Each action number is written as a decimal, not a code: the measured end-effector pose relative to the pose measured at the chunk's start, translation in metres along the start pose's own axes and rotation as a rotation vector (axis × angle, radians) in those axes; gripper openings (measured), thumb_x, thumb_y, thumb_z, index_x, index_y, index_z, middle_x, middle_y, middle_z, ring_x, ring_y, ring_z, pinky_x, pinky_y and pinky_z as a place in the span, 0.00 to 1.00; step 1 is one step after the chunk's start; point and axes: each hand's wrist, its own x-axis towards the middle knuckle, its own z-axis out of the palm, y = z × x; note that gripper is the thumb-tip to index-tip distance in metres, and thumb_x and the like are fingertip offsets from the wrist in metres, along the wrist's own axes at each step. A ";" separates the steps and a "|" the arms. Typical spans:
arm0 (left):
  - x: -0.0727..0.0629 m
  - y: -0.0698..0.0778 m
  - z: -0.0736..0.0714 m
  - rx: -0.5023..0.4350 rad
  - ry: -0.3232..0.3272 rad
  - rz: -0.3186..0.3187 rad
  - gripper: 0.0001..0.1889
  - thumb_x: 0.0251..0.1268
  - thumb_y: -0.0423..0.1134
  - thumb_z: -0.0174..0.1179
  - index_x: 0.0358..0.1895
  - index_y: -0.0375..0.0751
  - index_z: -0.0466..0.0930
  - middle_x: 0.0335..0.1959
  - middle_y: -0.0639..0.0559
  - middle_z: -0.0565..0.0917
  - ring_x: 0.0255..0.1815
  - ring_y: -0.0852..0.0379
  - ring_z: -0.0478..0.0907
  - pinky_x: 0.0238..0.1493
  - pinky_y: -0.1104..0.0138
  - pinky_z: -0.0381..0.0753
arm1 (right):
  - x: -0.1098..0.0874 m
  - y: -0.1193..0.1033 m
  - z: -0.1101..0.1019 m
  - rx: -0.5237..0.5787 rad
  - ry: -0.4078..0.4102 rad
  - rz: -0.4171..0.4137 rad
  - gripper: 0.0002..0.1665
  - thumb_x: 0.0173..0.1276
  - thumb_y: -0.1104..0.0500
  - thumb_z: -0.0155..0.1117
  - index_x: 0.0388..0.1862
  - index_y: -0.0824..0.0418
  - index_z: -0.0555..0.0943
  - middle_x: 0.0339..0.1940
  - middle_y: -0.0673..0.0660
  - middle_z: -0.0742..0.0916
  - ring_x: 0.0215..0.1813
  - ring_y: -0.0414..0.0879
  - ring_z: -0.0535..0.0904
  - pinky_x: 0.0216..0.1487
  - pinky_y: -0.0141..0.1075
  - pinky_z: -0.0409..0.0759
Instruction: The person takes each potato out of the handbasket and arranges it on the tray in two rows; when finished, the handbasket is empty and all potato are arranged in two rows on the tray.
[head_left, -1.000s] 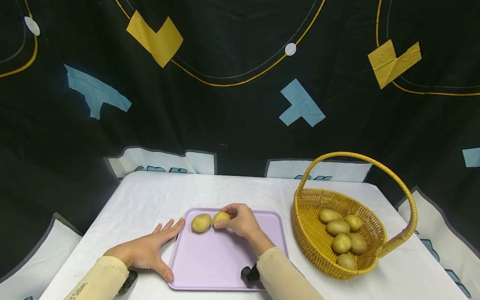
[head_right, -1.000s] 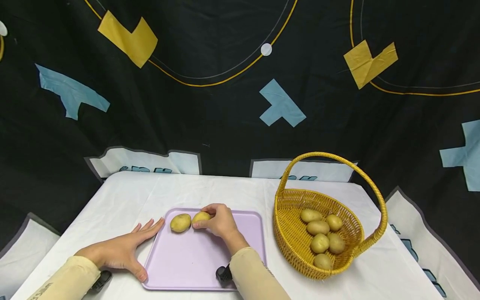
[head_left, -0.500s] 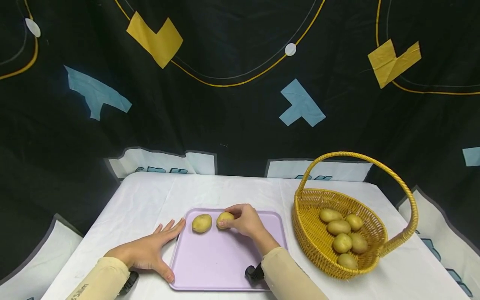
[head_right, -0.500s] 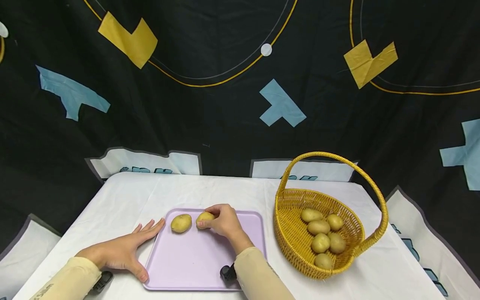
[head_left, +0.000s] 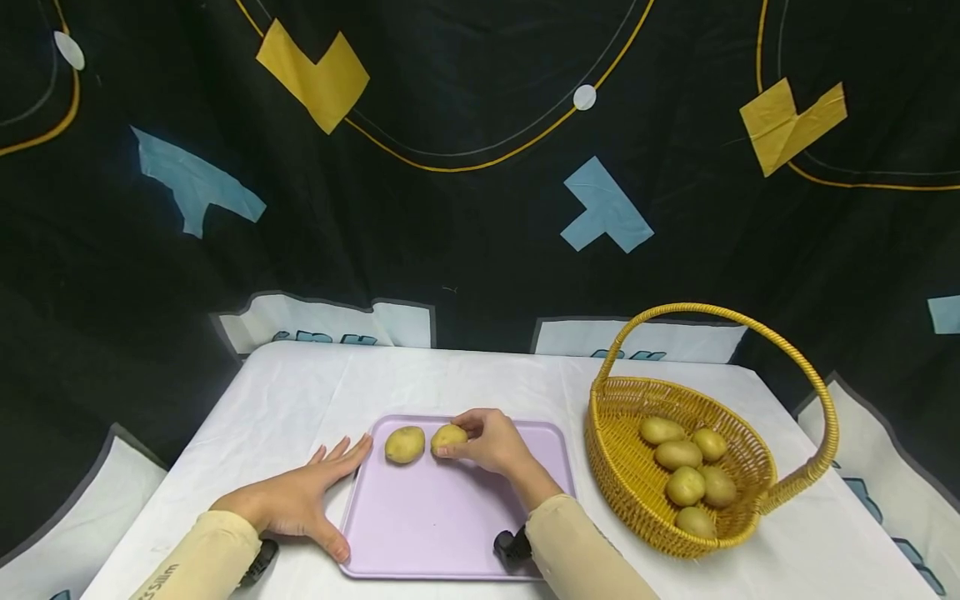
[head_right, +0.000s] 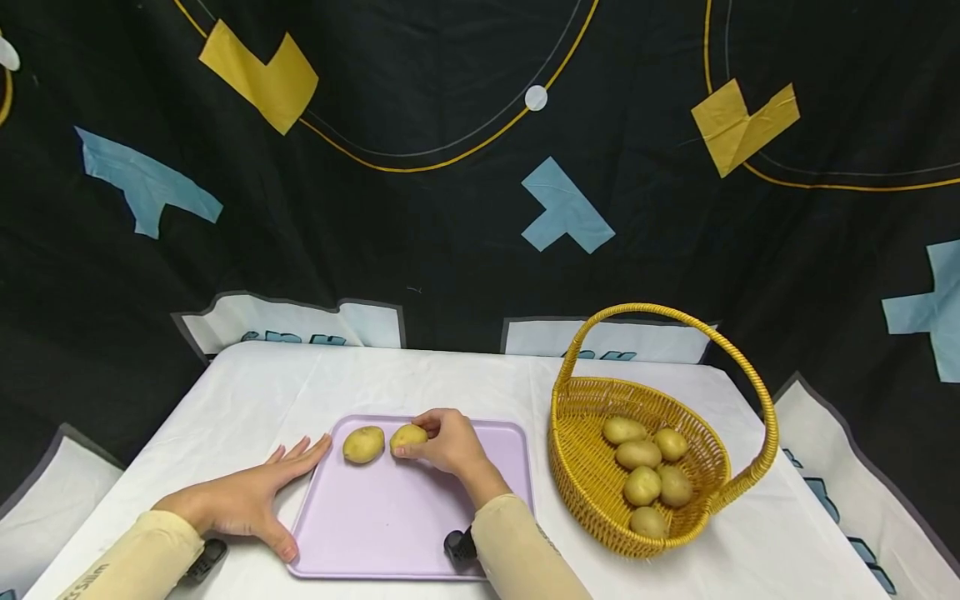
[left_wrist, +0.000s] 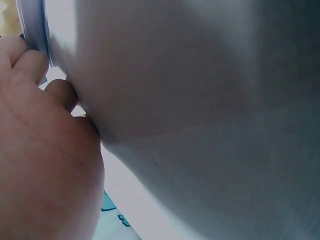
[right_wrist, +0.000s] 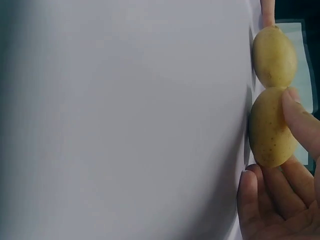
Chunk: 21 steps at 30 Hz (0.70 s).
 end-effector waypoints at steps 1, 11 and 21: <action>0.000 0.000 0.000 -0.001 -0.001 0.002 0.76 0.23 0.54 0.86 0.83 0.45 0.45 0.80 0.28 0.41 0.75 0.20 0.28 0.66 0.26 0.33 | 0.000 -0.001 0.000 0.002 -0.003 0.001 0.27 0.50 0.55 0.85 0.48 0.63 0.87 0.37 0.49 0.86 0.43 0.44 0.80 0.48 0.41 0.80; 0.001 -0.001 -0.001 0.017 -0.001 -0.015 0.76 0.23 0.56 0.86 0.83 0.46 0.45 0.80 0.29 0.41 0.75 0.21 0.28 0.66 0.26 0.33 | -0.005 -0.003 -0.004 0.011 -0.007 0.003 0.31 0.49 0.54 0.86 0.51 0.63 0.86 0.45 0.54 0.87 0.48 0.49 0.81 0.52 0.43 0.80; 0.002 -0.001 -0.001 0.026 0.001 0.001 0.76 0.24 0.57 0.85 0.82 0.46 0.46 0.80 0.30 0.42 0.75 0.21 0.28 0.66 0.27 0.33 | -0.023 -0.004 -0.032 -0.009 0.008 -0.096 0.36 0.51 0.51 0.84 0.57 0.64 0.83 0.53 0.60 0.86 0.54 0.56 0.83 0.54 0.47 0.81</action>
